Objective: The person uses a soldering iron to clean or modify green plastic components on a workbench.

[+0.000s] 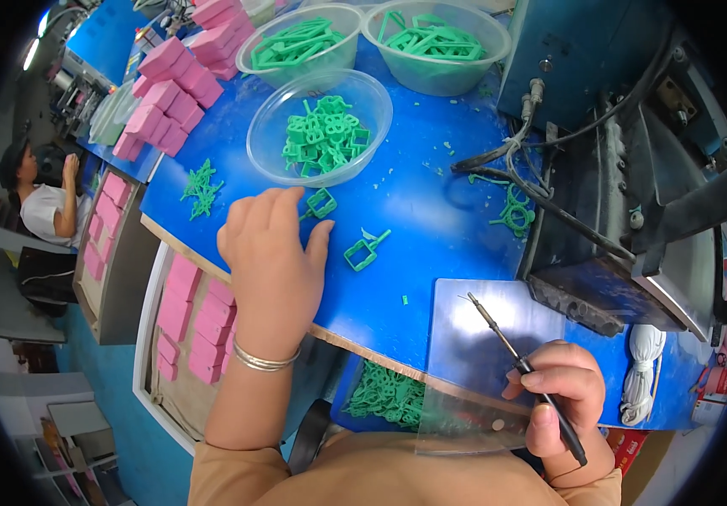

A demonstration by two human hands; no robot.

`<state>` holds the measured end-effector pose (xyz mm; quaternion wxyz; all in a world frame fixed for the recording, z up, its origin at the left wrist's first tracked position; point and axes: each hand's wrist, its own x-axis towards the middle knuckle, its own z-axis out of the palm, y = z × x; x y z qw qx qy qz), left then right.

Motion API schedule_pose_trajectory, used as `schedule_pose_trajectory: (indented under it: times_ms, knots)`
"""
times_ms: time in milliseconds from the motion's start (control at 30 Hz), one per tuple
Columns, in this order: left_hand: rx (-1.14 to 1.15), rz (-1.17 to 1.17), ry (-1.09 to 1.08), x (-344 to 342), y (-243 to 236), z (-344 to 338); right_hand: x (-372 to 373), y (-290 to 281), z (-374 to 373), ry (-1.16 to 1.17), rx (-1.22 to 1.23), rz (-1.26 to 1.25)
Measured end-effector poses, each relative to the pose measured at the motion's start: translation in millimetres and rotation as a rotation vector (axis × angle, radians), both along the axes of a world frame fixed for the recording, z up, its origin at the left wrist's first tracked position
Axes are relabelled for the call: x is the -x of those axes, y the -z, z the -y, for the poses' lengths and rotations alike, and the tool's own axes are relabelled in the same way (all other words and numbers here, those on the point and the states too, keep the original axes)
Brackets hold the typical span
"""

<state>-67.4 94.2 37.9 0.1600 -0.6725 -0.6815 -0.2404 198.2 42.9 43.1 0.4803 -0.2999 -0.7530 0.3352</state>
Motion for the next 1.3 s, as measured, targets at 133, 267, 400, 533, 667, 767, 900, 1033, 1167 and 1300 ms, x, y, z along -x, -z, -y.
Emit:
schedule_pose_trajectory:
  times_ms: [133, 267, 400, 533, 667, 767, 900, 1033, 1167, 1300]
  knots:
    - [0.032, -0.018, 0.030, -4.0, 1.4, -8.8, -0.5, 0.0, -0.4, 0.022, -0.002, -0.008]
    - [-0.101, 0.036, 0.150, -9.1, -3.7, -7.0, -1.3, 1.0, -0.1, 0.027, -0.005, -0.018]
    - [-0.055, 0.481, 0.278, -24.8, -10.5, 23.3, -2.3, 0.1, -0.5, -0.003, -0.013, 0.003]
    - [0.243, 1.520, 0.642, -37.6, -10.1, 46.8, -2.2, 0.0, 0.8, 0.024, -0.015, -0.020]
    - [0.637, 2.070, 0.629, -43.1, 1.6, 51.7, -1.5, 1.0, 5.6, 0.095, 0.007, -0.046]
    - [0.715, 2.188, 0.630, -45.0, 13.1, 53.1, -2.4, 2.8, 3.3, 0.048, -0.044, -0.117]
    - [0.686, 2.056, 0.679, -45.1, 21.4, 55.5, -3.8, 0.6, -0.5, 0.000, -0.065, -0.099]
    - [0.622, 1.972, 0.733, -46.8, 22.1, 54.3, 0.1, -0.5, 0.4, 0.022, -0.091, -0.059]
    - [0.624, 1.921, 0.737, -46.4, 19.6, 53.0, 2.7, 0.6, 0.7, 0.037, -0.100, -0.073]
    - [0.632, 1.889, 0.806, -47.9, 18.1, 52.7, 2.0, -2.0, 0.8, 0.020, -0.067, -0.067]
